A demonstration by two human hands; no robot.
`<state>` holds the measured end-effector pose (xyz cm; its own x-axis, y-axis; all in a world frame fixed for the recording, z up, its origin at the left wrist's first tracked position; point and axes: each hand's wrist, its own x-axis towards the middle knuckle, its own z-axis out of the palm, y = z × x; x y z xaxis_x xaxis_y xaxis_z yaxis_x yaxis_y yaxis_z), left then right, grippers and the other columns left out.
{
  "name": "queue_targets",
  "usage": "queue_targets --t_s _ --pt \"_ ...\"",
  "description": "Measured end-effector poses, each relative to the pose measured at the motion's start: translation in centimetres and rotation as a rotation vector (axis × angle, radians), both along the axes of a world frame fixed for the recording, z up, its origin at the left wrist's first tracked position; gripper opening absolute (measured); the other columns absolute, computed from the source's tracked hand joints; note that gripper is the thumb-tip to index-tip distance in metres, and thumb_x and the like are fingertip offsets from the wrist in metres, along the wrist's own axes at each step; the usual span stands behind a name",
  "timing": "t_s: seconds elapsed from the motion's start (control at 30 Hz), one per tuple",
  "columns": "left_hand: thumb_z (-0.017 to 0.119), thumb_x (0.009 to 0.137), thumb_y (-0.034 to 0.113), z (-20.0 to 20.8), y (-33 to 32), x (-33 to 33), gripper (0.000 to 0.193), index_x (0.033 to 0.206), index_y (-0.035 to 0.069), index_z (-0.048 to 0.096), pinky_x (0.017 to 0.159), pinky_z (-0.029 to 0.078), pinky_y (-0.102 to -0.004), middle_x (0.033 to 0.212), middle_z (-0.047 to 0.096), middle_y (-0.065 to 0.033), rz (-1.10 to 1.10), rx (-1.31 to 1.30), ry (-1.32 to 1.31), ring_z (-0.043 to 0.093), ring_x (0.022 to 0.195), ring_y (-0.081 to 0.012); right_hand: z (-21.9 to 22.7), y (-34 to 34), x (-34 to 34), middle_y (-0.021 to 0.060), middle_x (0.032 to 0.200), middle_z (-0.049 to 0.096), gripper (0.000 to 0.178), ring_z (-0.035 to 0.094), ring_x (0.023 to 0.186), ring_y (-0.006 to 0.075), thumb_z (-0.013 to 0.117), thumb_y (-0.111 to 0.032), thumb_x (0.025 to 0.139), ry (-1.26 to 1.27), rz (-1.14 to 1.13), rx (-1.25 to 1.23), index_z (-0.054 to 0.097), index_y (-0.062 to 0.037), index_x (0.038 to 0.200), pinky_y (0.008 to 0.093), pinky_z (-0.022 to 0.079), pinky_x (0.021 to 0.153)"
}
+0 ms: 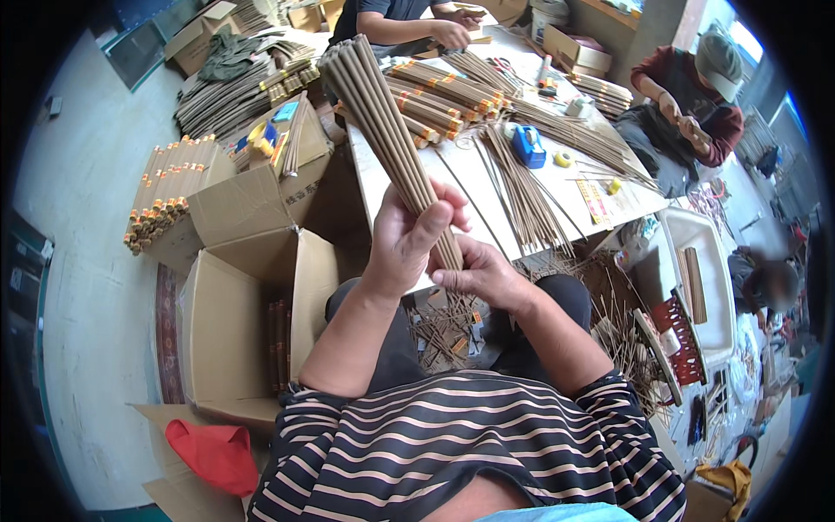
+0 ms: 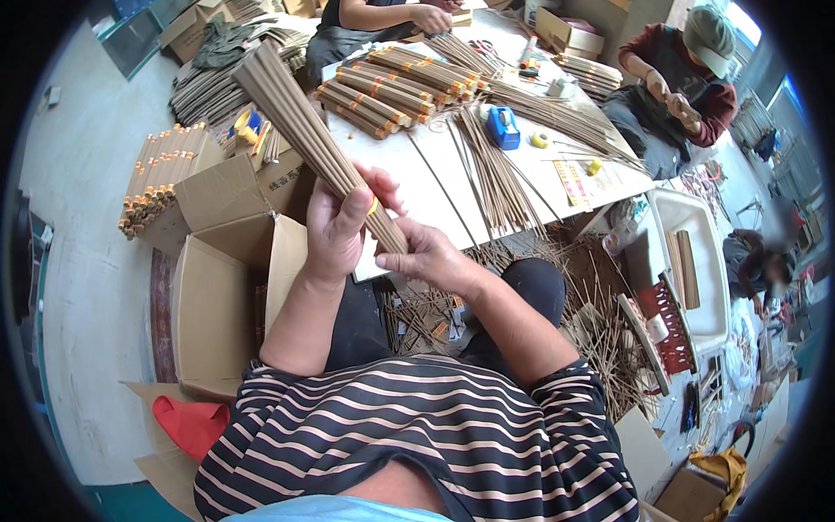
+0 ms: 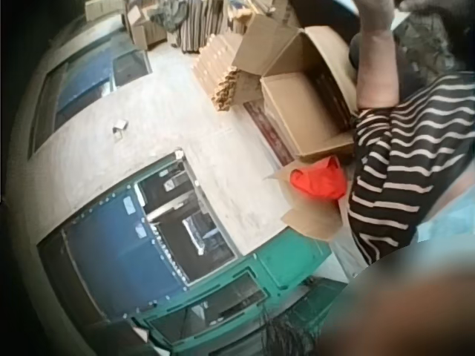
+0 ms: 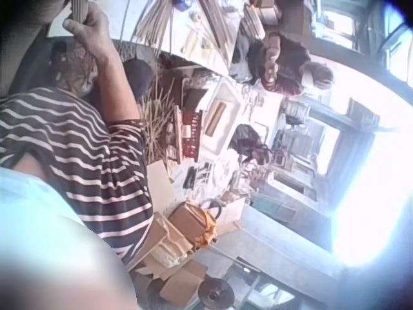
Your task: The person gathers thin wooden sticks, aligns them into bundles, and secures each bundle with a small paper label. The person repeats this process, placing completed bundles on the table.
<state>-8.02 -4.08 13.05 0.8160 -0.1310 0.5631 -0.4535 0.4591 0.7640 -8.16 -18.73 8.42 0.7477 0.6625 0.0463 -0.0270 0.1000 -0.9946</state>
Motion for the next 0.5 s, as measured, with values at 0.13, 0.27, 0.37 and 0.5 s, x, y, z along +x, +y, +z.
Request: queue_targets --t_s 0.13,0.27,0.37,0.5 --pt "0.067 0.082 0.025 3.4 0.4 1.6 0.029 0.095 0.004 0.051 0.066 0.049 -0.0287 0.080 0.057 -0.0065 0.098 0.136 -0.135 0.057 0.071 -0.0145 1.3 1.1 2.5 0.0002 0.091 0.056 0.029 0.052 0.086 0.0084 0.068 -0.014 0.081 -0.164 -0.128 -0.044 0.054 -0.0035 0.105 0.0250 0.045 0.079" --pt "0.068 0.082 0.018 3.4 -0.2 3.4 0.029 0.098 0.005 0.048 0.068 0.043 -0.0212 0.081 0.054 0.0004 0.157 0.152 -0.022 0.049 0.072 -0.0053 2.2 2.1 4.6 0.0070 0.103 0.057 0.048 0.052 0.095 0.0120 0.071 -0.015 0.078 -0.267 -0.234 -0.119 0.049 -0.0017 0.118 0.0269 0.045 0.084" --pt "0.069 0.081 0.019 3.1 -0.8 3.9 0.033 0.101 0.004 0.047 0.068 0.043 -0.0211 0.080 0.053 0.0010 0.238 0.194 -0.040 0.049 0.072 -0.0046 1.6 2.9 5.4 0.0096 0.107 0.058 0.054 0.053 0.093 0.0127 0.072 -0.017 0.076 -0.290 -0.279 -0.073 0.047 -0.0016 0.121 0.0273 0.045 0.083" --pt "0.071 0.079 0.014 3.6 -0.7 4.0 0.030 0.098 0.004 0.050 0.064 0.048 -0.0209 0.080 0.055 -0.0001 0.257 0.204 -0.042 0.054 0.071 -0.0057 0.6 3.4 6.0 0.0079 0.098 0.061 0.040 0.054 0.086 0.0120 0.070 -0.017 0.078 -0.306 -0.300 -0.008 0.053 -0.0004 0.110 0.0274 0.046 0.078"
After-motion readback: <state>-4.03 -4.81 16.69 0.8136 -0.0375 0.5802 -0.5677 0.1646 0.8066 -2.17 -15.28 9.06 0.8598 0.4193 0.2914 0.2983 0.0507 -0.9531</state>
